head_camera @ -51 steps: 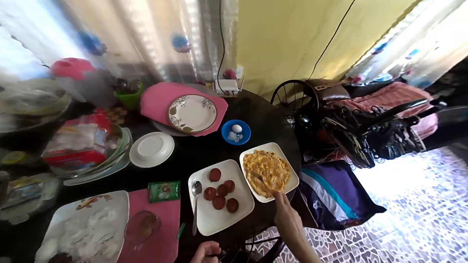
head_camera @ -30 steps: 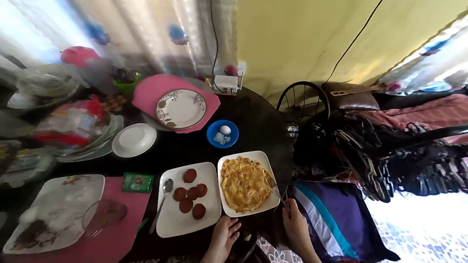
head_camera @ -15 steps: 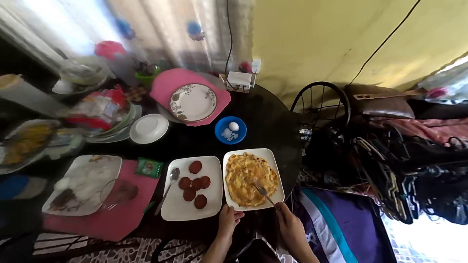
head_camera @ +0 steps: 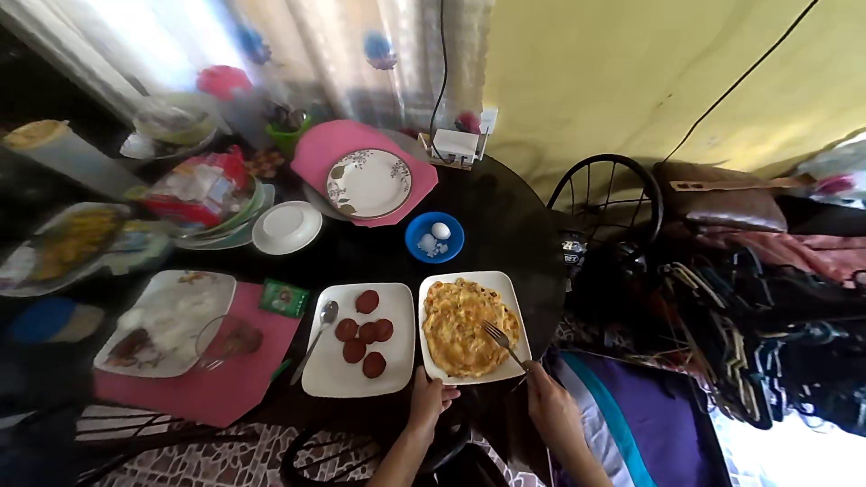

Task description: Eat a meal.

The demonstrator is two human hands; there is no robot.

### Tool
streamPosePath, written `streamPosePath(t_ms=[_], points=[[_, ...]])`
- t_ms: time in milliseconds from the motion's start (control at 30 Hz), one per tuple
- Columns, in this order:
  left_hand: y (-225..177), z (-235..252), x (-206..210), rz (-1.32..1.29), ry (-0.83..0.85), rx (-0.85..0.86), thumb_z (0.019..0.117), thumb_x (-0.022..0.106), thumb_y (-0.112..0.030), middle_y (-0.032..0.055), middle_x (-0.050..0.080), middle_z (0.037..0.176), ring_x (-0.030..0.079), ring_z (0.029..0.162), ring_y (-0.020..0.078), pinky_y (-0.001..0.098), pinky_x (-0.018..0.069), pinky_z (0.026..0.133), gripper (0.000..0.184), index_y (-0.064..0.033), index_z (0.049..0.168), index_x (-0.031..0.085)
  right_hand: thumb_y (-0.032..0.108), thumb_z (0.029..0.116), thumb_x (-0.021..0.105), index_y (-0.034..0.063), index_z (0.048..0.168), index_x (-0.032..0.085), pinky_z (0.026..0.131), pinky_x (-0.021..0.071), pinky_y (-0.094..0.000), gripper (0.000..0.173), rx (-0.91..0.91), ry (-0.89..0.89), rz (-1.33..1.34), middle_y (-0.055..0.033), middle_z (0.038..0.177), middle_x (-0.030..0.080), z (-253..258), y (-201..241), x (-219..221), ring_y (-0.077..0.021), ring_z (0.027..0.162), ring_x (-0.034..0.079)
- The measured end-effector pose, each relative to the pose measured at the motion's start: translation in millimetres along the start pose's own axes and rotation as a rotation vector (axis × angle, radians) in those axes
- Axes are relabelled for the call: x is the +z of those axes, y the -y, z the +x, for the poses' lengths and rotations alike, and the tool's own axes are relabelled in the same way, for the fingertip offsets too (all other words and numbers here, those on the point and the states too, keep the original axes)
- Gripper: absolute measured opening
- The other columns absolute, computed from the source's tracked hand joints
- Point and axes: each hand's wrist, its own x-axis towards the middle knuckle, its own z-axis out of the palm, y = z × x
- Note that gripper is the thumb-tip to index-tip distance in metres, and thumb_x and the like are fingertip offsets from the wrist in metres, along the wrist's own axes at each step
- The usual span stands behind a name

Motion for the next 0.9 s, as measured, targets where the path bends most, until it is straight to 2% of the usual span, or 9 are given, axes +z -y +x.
streamPosePath(t_ms=[100,200,267,367,467,533,633,733,900], points=[[6,-5,6,0.096,0.088,-0.101,0.1069,0.045,-0.005,0.0185,0.071,0.102,0.072,0.083,0.0213,0.0332,0.0575,0.073,0.043,-0.0029,0.148,0.031,0.013,0.1062,0.043,0.0099,0.136,0.062,0.079,0.0561,-0.0603,0.035,0.065,0.108,0.002,-0.0207,0.104,0.073,7,24,-1,-0.042,0.091,0.073],[4,-10,3,0.363,0.24,-0.164,0.1083,0.047,-0.016,0.0151,0.07,0.104,0.069,0.083,0.0179,0.0327,0.0551,0.076,0.034,0.0018,0.137,0.047,0.012,0.1053,0.043,0.0123,0.138,0.062,0.079,0.0566,-0.06,0.037,0.083,0.141,-0.026,-0.0193,0.109,0.073,4,37,-1,-0.0417,0.092,0.073],[-8,-8,-10,0.603,0.276,-0.13,0.1089,0.046,-0.023,0.0161,0.071,0.109,0.071,0.089,0.0212,0.0377,0.0565,0.082,0.036,0.0022,0.132,0.055,0.012,0.1054,0.043,0.0122,0.137,0.063,0.076,0.0572,-0.0598,0.037,0.074,0.109,-0.051,-0.0192,0.108,0.074,0,39,0,-0.0417,0.089,0.073],[-42,-3,-33,0.866,0.063,0.136,0.1081,0.043,-0.018,0.0232,0.068,0.118,0.071,0.103,0.0338,0.0504,0.0564,0.094,0.037,0.004,0.135,0.055,0.012,0.1049,0.044,0.0107,0.133,0.065,0.073,0.0573,-0.0604,0.035,0.048,0.101,-0.05,-0.0193,0.105,0.074,-12,41,1,-0.0418,0.086,0.074],[-89,3,-44,0.937,-0.15,0.346,0.107,0.043,-0.013,0.0265,0.056,0.139,0.058,0.128,0.0361,0.0482,0.0454,0.11,0.043,0.006,0.146,0.045,0.009,0.1026,0.047,0.0098,0.132,0.066,0.073,0.0575,-0.0607,0.035,0.003,0.163,-0.029,-0.0196,0.107,0.074,-28,47,6,-0.0426,0.087,0.073],[-110,14,-46,0.952,-0.209,0.441,0.1066,0.042,-0.011,0.0275,0.052,0.143,0.052,0.134,0.0369,0.0466,0.0412,0.114,0.043,0.0067,0.146,0.045,0.008,0.1006,0.05,0.0089,0.131,0.066,0.071,0.0577,-0.0607,0.035,-0.034,0.161,-0.015,-0.0194,0.106,0.074,-37,48,13,-0.0425,0.084,0.074],[-123,39,-44,1.001,-0.144,0.466,0.1088,0.041,-0.013,0.0246,0.058,0.139,0.056,0.132,0.0355,0.0482,0.0414,0.114,0.041,0.0027,0.146,0.049,0.007,0.1003,0.05,0.008,0.131,0.066,0.071,0.0574,-0.0615,0.035,-0.007,0.163,-0.007,-0.0201,0.106,0.074,-43,47,17,-0.0426,0.085,0.074],[-122,49,-39,1.051,-0.115,0.461,0.1083,0.042,-0.013,0.0236,0.065,0.129,0.061,0.125,0.036,0.0506,0.0443,0.109,0.036,0.0013,0.136,0.06,0.007,0.1011,0.049,0.0081,0.133,0.065,0.071,0.0565,-0.0625,0.036,0.051,0.151,-0.007,-0.0209,0.104,0.074,-45,49,13,-0.0437,0.084,0.073],[-108,39,-40,1.116,-0.109,0.383,0.1035,0.054,-0.012,0.0224,0.068,0.119,0.065,0.114,0.0354,0.0506,0.0494,0.102,0.03,0.0015,0.129,0.062,0.006,0.101,0.047,0.0077,0.137,0.062,0.072,0.0576,-0.0602,0.039,0.106,0.147,-0.03,-0.0214,0.109,0.073,-41,47,15,-0.0429,0.085,0.073]])
